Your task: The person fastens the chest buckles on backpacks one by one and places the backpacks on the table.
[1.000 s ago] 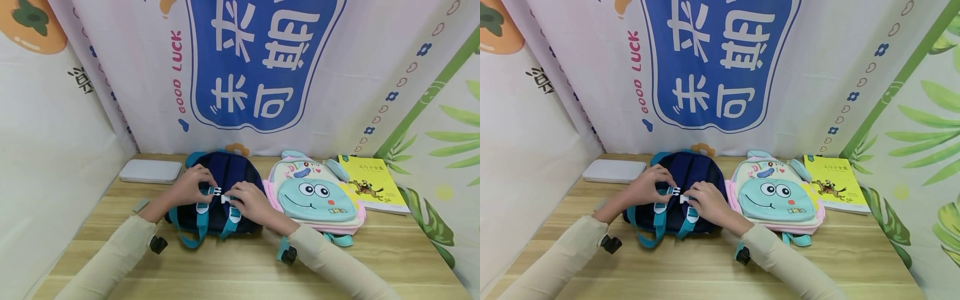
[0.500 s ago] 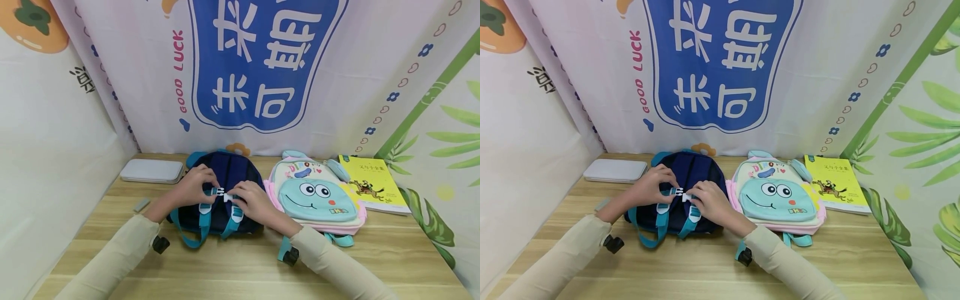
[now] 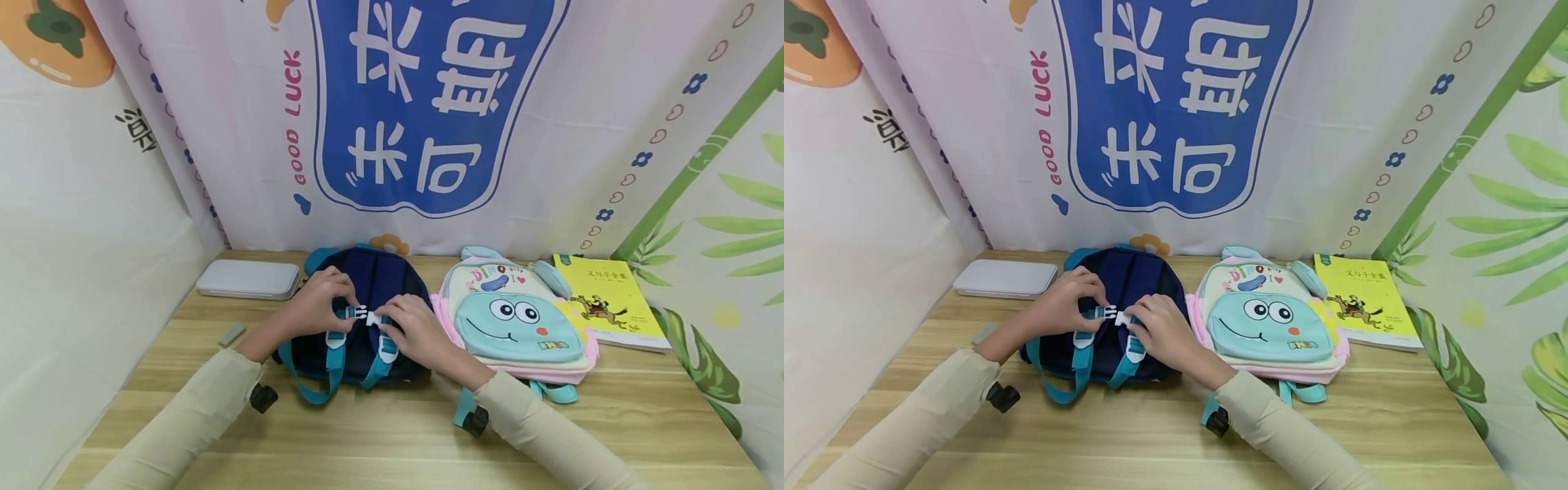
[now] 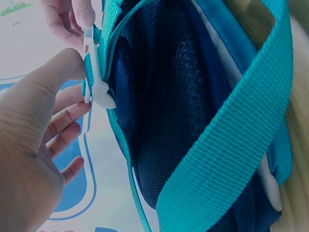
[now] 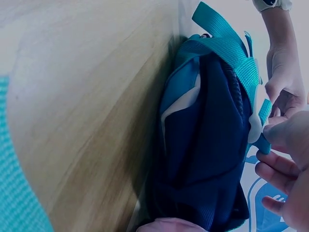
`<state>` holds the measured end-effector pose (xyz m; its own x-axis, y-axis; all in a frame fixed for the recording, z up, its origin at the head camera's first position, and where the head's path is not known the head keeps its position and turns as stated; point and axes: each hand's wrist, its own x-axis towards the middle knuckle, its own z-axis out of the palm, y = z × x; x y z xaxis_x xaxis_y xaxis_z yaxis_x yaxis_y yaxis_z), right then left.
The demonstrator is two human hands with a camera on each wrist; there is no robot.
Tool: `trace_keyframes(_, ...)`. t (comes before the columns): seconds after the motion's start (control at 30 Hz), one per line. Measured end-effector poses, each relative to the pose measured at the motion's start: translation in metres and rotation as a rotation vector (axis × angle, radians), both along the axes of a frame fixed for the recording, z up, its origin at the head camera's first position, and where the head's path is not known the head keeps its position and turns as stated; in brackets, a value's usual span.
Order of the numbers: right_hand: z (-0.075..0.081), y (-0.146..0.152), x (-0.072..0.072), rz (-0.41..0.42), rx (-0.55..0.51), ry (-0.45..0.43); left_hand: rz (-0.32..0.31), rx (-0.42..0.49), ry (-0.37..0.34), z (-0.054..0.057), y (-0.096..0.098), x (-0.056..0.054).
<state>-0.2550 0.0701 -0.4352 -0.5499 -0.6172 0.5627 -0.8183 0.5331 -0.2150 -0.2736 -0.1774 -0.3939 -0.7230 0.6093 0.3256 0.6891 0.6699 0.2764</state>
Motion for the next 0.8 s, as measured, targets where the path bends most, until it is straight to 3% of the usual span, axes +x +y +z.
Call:
trace_keyframes(0.57,0.0005,-0.0042,-0.0024,-0.021,-0.022,0.020,-0.033,0.004,0.050,-0.0006,0.0020,-0.0029)
trace_keyframes(0.8,0.0039,-0.0043,-0.0018,-0.029,-0.023,-0.011,-0.050,0.001,0.020,0.0012,0.0027,-0.0070)
